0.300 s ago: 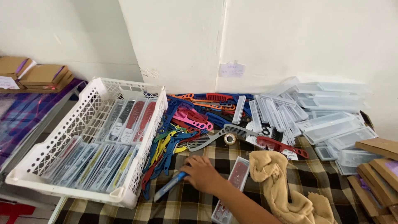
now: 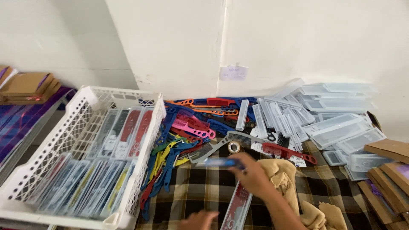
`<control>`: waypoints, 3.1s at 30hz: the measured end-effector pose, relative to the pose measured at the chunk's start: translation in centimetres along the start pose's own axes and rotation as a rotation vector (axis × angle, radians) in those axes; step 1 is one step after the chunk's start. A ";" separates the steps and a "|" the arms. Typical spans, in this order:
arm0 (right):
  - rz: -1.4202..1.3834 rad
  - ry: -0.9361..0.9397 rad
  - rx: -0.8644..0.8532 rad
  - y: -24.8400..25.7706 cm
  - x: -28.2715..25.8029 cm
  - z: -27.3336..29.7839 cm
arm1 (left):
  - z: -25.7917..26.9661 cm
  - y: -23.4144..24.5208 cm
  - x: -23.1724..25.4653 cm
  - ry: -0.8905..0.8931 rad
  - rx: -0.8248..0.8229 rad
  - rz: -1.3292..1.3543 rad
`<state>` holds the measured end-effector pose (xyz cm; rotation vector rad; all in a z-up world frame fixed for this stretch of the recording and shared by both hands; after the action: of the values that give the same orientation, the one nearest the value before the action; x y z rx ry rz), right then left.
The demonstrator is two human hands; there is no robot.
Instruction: The person places a red comb into a clear plastic case and applies a yellow adhesive sticker to seal the opening.
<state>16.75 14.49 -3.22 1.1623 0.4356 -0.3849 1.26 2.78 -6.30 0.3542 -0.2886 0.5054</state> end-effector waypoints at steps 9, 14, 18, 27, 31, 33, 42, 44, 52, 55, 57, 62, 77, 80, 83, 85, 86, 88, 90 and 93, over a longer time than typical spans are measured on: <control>-0.433 -0.060 0.547 1.4 13.0 -3.1 | -4.6 1.6 3.2 -0.347 0.352 0.160; -0.383 0.012 0.627 1.7 12.9 -3.7 | -2.4 4.7 0.3 -0.376 0.384 0.569; -0.307 -0.016 0.645 0.8 14.3 -4.7 | -5.2 7.3 -0.1 -0.479 0.399 1.003; -0.492 0.081 0.345 -1.8 8.4 -4.2 | -8.1 8.0 4.2 -0.951 0.426 1.206; -0.709 0.003 0.095 -4.6 4.9 -3.3 | -10.6 7.0 4.1 -1.138 0.339 1.163; -0.983 0.073 0.117 -6.3 5.2 -4.2 | -9.9 6.2 4.4 -0.943 0.309 1.018; -1.026 0.100 0.145 -7.4 7.8 -5.0 | -12.6 7.0 2.6 -0.851 0.085 1.295; -1.043 0.057 0.136 -6.8 7.1 -4.6 | -12.4 7.1 2.8 -0.819 0.094 1.346; -1.088 0.128 0.202 -7.2 7.9 -5.7 | -12.6 6.9 2.9 -0.802 0.090 1.386; -1.018 0.176 0.334 -6.9 8.9 -5.5 | -12.0 6.6 2.9 -0.757 0.094 1.357; -0.598 0.174 0.338 -6.3 8.2 -5.0 | -12.4 6.4 2.8 -0.768 0.108 1.325; -0.760 0.111 0.229 -6.1 7.2 -4.6 | -9.7 6.2 3.9 -0.745 0.166 1.102; -1.006 0.131 0.311 -7.3 8.8 -6.2 | -14.6 6.4 2.8 -0.777 0.173 1.349; -1.055 0.137 0.280 -8.1 9.1 -6.4 | -16.0 6.0 2.5 -0.753 0.117 1.363; -1.063 0.069 0.273 -8.4 9.2 -6.1 | -16.7 5.7 2.1 -0.699 0.075 1.340; -1.072 0.047 0.287 -7.6 8.9 -6.3 | -16.2 6.4 2.6 -0.678 0.068 1.320; -1.086 0.044 0.270 -7.7 8.7 -6.0 | -15.5 6.2 2.5 -0.671 0.086 1.309; -1.104 0.014 0.241 -8.0 9.1 -5.8 | -14.8 5.9 2.3 -0.636 0.095 1.304; -0.742 0.259 0.368 -6.9 8.6 -5.3 | -14.4 6.2 2.3 -0.691 0.184 1.235; -0.860 0.280 0.260 -6.8 7.6 -4.9 | -13.9 6.3 2.6 -0.794 0.093 1.277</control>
<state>19.18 16.22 -14.19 1.2410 1.1649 -1.0504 2.67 14.50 -16.25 0.4235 -1.2977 1.6323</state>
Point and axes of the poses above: each hand's wrist, its own z-axis away from the middle knuckle, its own y-axis out of the back of the hand, x = y × z, the point moved 7 cm from there along -z, towards the middle knuckle, and after that the axes turned 12 degrees about z, right-handed, at the moved point
